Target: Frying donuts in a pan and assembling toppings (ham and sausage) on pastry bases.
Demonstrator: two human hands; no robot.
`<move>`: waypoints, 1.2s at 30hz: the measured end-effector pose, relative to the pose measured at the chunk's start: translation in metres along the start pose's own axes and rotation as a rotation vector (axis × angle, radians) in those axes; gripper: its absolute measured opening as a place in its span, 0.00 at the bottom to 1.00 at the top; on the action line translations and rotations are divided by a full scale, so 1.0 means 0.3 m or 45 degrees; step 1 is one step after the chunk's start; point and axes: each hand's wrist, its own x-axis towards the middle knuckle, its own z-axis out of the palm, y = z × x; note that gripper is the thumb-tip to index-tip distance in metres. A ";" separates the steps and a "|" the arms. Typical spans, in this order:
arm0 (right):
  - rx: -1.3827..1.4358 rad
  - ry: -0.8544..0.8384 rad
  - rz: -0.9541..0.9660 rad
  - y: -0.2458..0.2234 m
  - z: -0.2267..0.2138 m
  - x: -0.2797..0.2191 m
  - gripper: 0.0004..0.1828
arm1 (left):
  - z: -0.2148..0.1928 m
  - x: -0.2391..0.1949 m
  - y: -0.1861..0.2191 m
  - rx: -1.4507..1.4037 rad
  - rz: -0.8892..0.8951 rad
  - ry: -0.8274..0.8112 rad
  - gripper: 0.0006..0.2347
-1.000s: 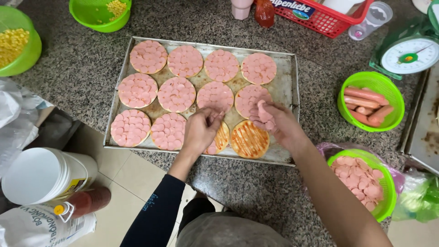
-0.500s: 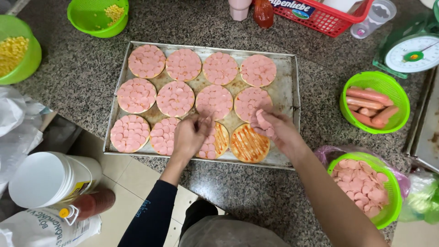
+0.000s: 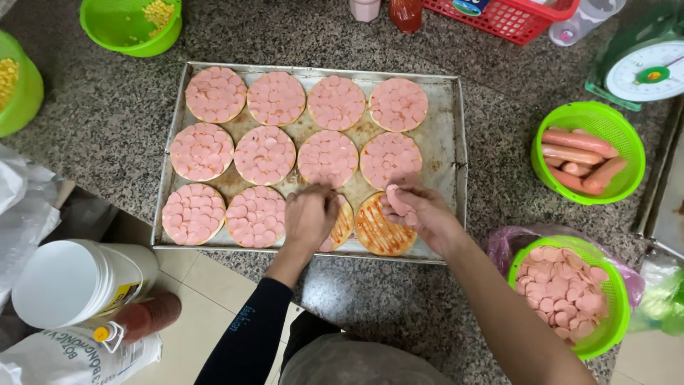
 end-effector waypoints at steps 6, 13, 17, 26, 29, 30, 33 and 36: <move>-0.035 -0.003 0.002 -0.008 0.010 -0.009 0.19 | -0.001 0.010 0.011 0.230 0.036 0.067 0.10; -0.015 -0.063 -0.016 0.010 0.019 -0.011 0.19 | -0.006 0.018 0.025 0.297 0.051 0.074 0.11; -0.050 -0.056 0.002 0.039 0.021 0.005 0.19 | 0.008 0.006 0.003 0.271 0.076 0.121 0.11; -0.066 -0.115 0.051 0.085 0.090 0.013 0.16 | -0.078 -0.034 0.156 -0.298 0.075 -0.104 0.08; -0.145 -0.097 -0.006 0.099 0.099 0.010 0.14 | -0.086 -0.043 0.177 -0.339 0.032 -0.170 0.08; -0.135 -0.121 -0.025 0.106 0.097 0.014 0.13 | -0.084 -0.047 0.174 -0.331 0.038 -0.162 0.07; -0.126 -0.150 -0.036 0.115 0.096 0.017 0.12 | -0.068 -0.055 0.150 -0.304 0.091 -0.121 0.05; -0.120 -0.123 -0.004 0.101 0.104 0.007 0.13 | -0.077 -0.057 0.136 -0.289 0.099 -0.050 0.04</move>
